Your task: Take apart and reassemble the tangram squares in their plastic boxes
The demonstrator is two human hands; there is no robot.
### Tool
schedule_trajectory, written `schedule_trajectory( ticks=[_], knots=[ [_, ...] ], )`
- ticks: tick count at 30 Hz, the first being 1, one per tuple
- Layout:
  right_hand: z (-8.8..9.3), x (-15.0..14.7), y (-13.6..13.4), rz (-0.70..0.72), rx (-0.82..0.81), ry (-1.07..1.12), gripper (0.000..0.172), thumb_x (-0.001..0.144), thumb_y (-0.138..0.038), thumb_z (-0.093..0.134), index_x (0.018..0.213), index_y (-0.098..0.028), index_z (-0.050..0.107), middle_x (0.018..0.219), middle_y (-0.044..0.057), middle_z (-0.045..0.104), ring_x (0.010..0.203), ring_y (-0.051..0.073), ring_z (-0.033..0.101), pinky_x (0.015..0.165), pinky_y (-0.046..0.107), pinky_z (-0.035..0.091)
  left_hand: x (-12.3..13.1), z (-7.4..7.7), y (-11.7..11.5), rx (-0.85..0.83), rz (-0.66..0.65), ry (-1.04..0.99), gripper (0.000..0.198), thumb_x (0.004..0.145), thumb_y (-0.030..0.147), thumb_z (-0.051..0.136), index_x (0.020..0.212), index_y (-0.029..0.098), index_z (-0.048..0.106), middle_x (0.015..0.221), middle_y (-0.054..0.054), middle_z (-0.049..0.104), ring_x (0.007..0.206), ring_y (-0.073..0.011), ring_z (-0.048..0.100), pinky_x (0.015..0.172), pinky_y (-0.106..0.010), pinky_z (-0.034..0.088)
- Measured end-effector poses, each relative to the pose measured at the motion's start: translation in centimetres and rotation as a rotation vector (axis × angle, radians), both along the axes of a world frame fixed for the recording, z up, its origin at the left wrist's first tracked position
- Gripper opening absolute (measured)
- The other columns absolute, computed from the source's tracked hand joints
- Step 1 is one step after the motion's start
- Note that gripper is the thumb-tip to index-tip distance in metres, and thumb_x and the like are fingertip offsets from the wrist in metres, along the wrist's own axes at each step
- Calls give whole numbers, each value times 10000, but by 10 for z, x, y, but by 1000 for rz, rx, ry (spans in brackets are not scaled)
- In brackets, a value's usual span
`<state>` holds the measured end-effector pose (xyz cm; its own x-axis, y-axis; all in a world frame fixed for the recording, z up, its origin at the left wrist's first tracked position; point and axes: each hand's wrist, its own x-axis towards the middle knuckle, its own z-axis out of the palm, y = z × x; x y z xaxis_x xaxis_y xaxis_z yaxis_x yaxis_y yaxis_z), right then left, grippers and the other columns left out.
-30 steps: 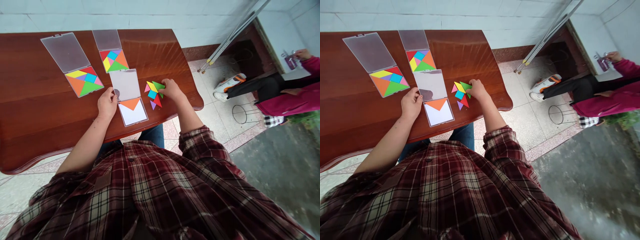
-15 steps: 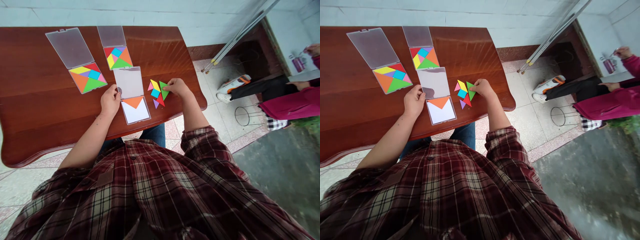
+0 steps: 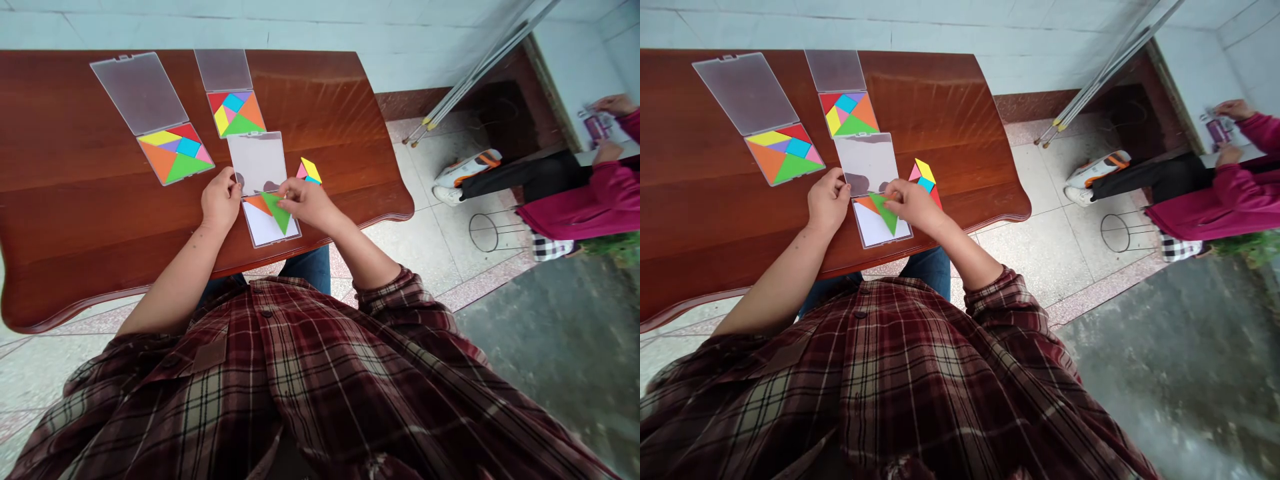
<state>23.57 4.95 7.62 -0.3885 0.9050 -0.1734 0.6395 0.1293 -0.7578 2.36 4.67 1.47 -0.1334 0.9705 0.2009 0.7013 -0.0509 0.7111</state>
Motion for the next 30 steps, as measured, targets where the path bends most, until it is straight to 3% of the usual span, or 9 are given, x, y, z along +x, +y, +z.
schedule_trajectory(
  ticks=[5,10,14,20,23,27,30],
  knots=[
    [-9,-21,-6,44,55,-104,61,881,-245,552,918,-210,585,670,-37,548,672,124,506,674,275,397,0,-2,0,16,-3,5,234,905,359,502,1077,247,615,767,1,652,829,-179,638,875,-333,498],
    [-2,-34,-11,119,284,-282,156,913,-200,476,962,-191,624,904,38,636,857,168,575,764,295,420,2,1,0,14,-2,6,233,896,323,507,1082,242,620,756,5,650,833,-180,641,880,-338,492],
    [0,-44,-21,170,352,-412,218,912,-159,451,1036,-181,628,1033,82,642,905,196,597,773,309,439,3,3,-1,-8,0,1,228,907,328,485,1070,237,616,758,0,649,847,-187,641,881,-341,487],
    [2,-42,-22,152,352,-380,188,897,-150,457,971,-181,627,966,70,644,897,192,599,773,310,443,3,0,0,10,-9,-2,223,900,319,500,1072,247,622,767,4,649,875,-188,639,908,-344,482],
    [-1,-35,-16,83,274,-231,133,870,-146,486,886,-186,612,818,22,626,821,160,597,752,297,456,2,-3,1,15,-12,-7,236,893,298,506,1092,246,622,776,2,649,893,-192,637,928,-355,477],
    [-13,-28,-12,-43,-67,11,100,854,-136,503,794,-179,570,617,-36,546,587,102,567,613,263,482,2,-3,2,7,-4,-8,231,894,289,500,1089,246,617,791,-1,653,897,-193,636,938,-354,475],
    [-23,-27,-14,-142,-247,143,108,853,-136,531,753,-178,530,589,-50,533,492,70,545,525,229,486,2,-3,1,-1,-1,-3,220,899,292,497,1080,248,614,797,0,655,895,-192,638,938,-352,473]
  ],
)
